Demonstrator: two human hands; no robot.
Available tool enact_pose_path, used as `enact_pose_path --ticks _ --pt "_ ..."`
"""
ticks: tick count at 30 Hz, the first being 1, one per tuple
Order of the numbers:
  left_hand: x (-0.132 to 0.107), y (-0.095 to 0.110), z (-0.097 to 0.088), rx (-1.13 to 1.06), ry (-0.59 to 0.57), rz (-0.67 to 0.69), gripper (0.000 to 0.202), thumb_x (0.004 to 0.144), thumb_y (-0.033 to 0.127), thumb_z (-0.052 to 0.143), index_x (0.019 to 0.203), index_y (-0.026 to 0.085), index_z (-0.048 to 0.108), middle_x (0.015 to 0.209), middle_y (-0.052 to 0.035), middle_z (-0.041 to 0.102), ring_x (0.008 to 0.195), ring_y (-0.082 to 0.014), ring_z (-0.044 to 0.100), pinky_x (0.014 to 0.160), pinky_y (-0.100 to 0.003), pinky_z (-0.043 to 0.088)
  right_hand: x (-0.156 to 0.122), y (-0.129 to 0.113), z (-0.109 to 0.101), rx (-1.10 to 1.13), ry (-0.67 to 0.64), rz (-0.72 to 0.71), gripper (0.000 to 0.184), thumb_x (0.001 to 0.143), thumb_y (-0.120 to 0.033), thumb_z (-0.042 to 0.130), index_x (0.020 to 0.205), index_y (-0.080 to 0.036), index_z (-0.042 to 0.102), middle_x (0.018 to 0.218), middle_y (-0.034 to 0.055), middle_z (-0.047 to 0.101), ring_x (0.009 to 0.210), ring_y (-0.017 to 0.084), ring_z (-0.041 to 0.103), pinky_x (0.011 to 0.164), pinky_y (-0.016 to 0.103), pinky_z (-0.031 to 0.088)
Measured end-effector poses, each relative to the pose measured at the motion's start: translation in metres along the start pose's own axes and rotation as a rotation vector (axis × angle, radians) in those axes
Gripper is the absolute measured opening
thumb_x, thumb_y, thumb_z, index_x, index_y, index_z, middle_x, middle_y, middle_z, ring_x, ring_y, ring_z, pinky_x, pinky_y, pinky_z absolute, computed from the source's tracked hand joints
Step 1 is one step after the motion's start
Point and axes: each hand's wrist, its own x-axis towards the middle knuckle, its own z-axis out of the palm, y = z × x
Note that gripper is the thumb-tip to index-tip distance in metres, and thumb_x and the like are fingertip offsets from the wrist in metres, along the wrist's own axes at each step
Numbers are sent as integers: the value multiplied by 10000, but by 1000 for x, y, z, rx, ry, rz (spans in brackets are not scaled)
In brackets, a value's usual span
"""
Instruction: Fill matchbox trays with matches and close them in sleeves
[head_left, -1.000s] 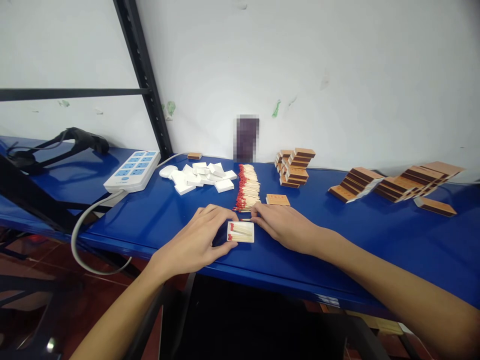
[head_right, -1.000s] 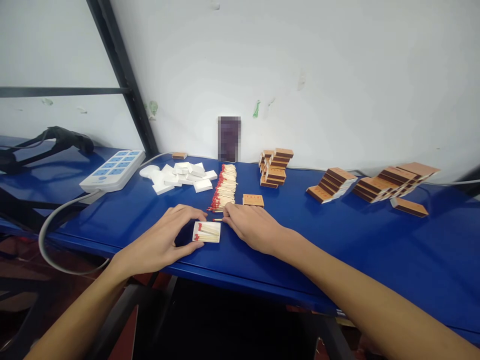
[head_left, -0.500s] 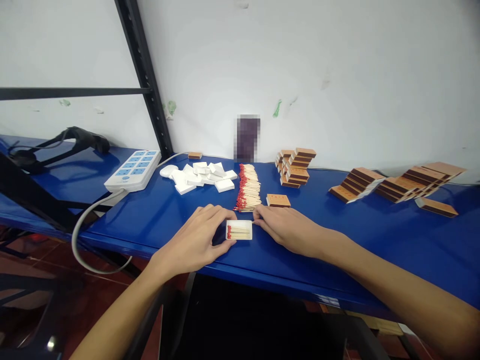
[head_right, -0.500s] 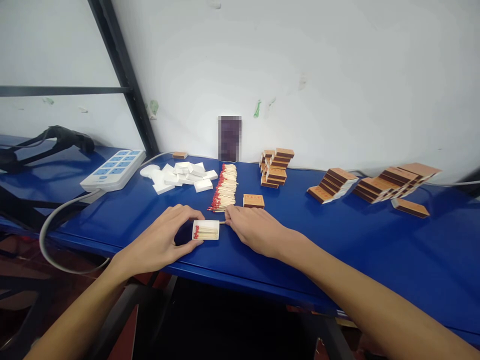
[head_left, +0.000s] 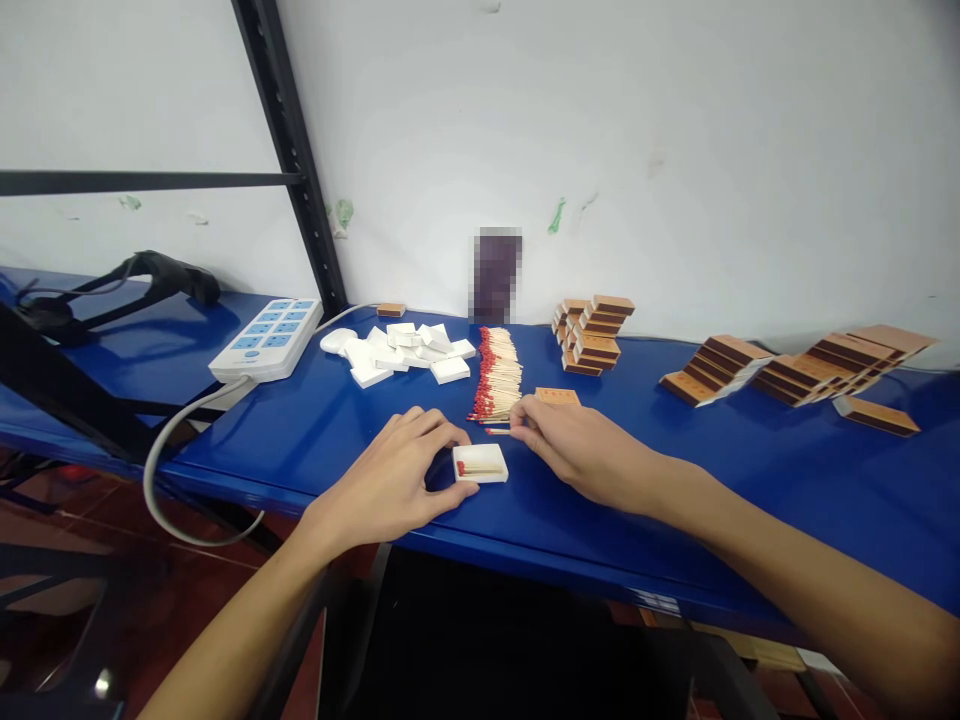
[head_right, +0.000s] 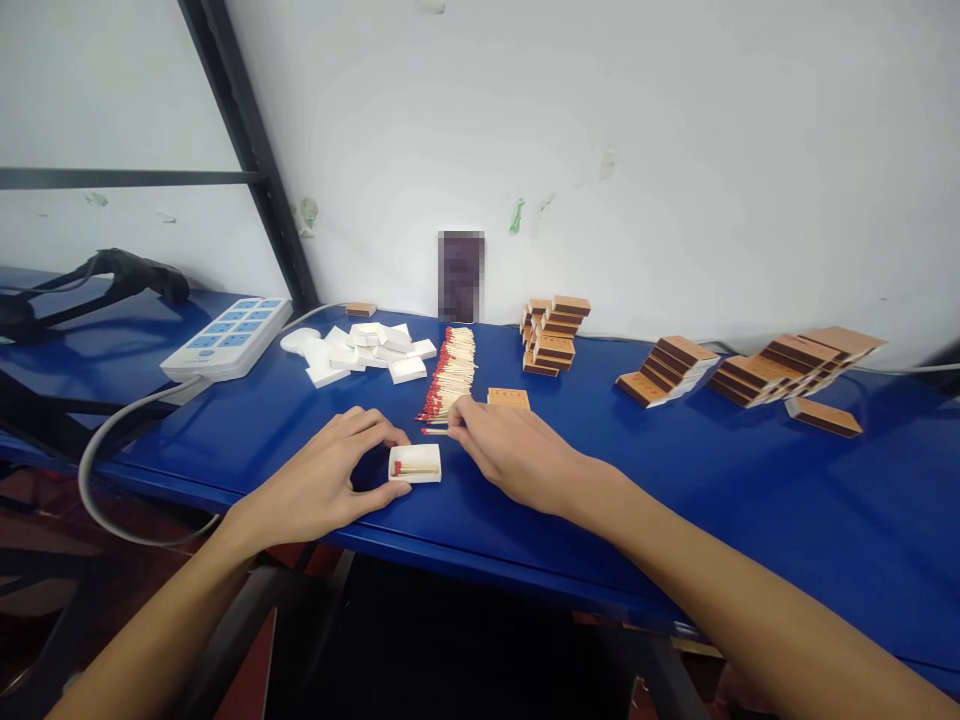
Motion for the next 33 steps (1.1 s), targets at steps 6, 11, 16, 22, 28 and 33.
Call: enact_pose_path --ticks 6,11,16,22,28,33 --pt "0 0 0 -21 1 37 247 903 405 586 1080 236 561 1052 -29 604 971 -233 524 908 -404 397 0 -18 7 98 -7 -79 200 999 -305 347 945 -202 510 845 32 640 695 152 555 618 281 351" --pt "0 1 0 -24 0 31 240 895 394 600 1077 240 567 1038 -23 605 963 -232 524 857 -380 419 1 -15 8 105 102 -72 201 990 -309 362 913 -197 510 742 6 605 624 133 506 591 265 324" --pt "0 2 -1 -17 -17 19 244 898 399 601 1076 236 562 1056 -23 600 984 -234 517 898 -401 414 4 -3 10 31 125 -31 188 978 -295 373 916 -189 515 697 3 590 574 134 478 554 265 300" --pt "0 0 -1 -23 -26 46 291 910 414 579 1142 241 551 1259 -51 559 1157 -259 471 973 -423 402 10 14 15 -82 112 19 198 966 -272 404 983 -182 580 810 45 659 708 172 575 616 277 353" --pt "-1 -2 -1 -1 -92 63 330 971 456 450 1238 268 492 1472 -55 423 1379 -309 289 1054 -512 327 10 13 15 -137 81 67 250 974 -282 393 944 -181 620 885 76 686 787 195 617 644 285 381" --pt "-1 -3 0 -13 -102 80 335 983 436 433 1267 263 477 1431 -64 473 1384 -313 298 1055 -494 328 10 13 15 -113 86 77 226 960 -268 421 1003 -186 626 914 67 701 811 203 631 651 289 398"
